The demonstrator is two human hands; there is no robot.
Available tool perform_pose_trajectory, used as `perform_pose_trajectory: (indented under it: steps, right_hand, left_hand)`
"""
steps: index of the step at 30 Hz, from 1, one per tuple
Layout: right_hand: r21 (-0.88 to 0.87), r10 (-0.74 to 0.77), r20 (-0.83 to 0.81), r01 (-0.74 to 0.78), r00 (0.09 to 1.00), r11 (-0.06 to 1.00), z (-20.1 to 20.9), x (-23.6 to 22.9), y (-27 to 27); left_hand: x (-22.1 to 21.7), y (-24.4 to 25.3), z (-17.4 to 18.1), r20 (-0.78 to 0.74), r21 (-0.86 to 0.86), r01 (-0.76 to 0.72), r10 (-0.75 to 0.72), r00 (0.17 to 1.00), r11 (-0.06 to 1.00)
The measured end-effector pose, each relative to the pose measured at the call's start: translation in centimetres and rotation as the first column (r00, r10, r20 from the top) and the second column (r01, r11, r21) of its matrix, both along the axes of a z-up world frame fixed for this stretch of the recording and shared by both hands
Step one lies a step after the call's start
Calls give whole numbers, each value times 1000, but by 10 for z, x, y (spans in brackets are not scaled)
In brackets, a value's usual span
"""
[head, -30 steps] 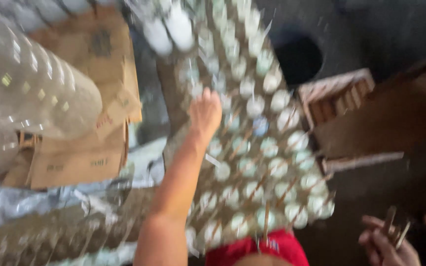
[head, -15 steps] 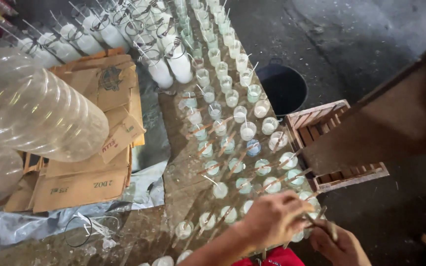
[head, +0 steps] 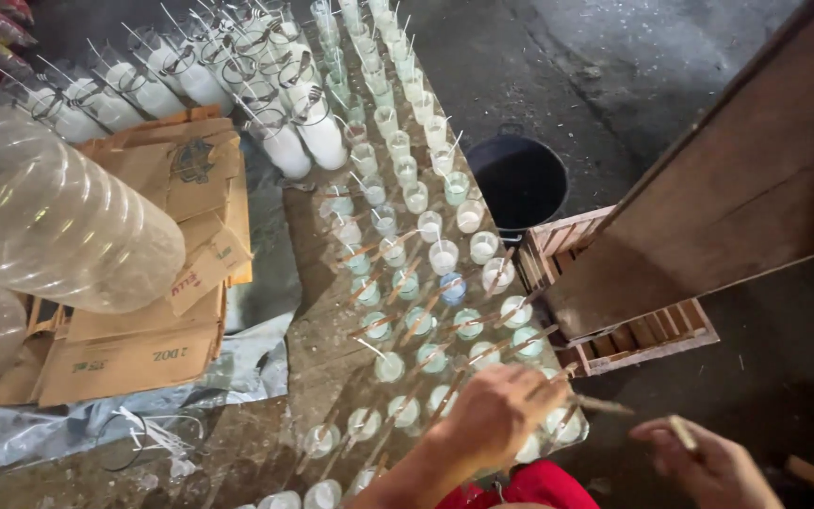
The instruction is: Placing wooden wick holders across the tops of glass jars to center the wicks for candle making.
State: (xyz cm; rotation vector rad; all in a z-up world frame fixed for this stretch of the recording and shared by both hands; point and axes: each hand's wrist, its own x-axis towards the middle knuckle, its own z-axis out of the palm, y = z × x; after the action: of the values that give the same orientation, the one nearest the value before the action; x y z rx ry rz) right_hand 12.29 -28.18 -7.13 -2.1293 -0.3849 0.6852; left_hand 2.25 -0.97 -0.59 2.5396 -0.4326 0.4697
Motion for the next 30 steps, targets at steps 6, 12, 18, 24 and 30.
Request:
perform_pose_trajectory:
  steps: [6, 12, 18, 24, 30]
  right_hand:
    - [-664, 8, 374, 262, 927, 700, -18, 44, -42]
    - [-102, -8, 359, 47, 933, 994, 10, 52, -10]
    - [441, -28, -326, 178, 945, 879, 47, -10, 90]
    - [629, 33, 143, -117, 989, 768, 62, -37, 156]
    - [346, 76, 268, -169, 960, 923, 88, -57, 188]
  left_hand:
    - [5, 3, 25, -273, -61, -268, 242, 931, 962]
    - [-5, -14, 62, -420, -415, -522, 351, 837, 745]
    - [-21, -13, 23, -18, -422, -255, 273, 962, 870]
    - [-30, 21, 38, -35, -426, -329, 348, 937, 843]
    - [-43, 49, 37, -203, -664, -298, 217, 955, 685]
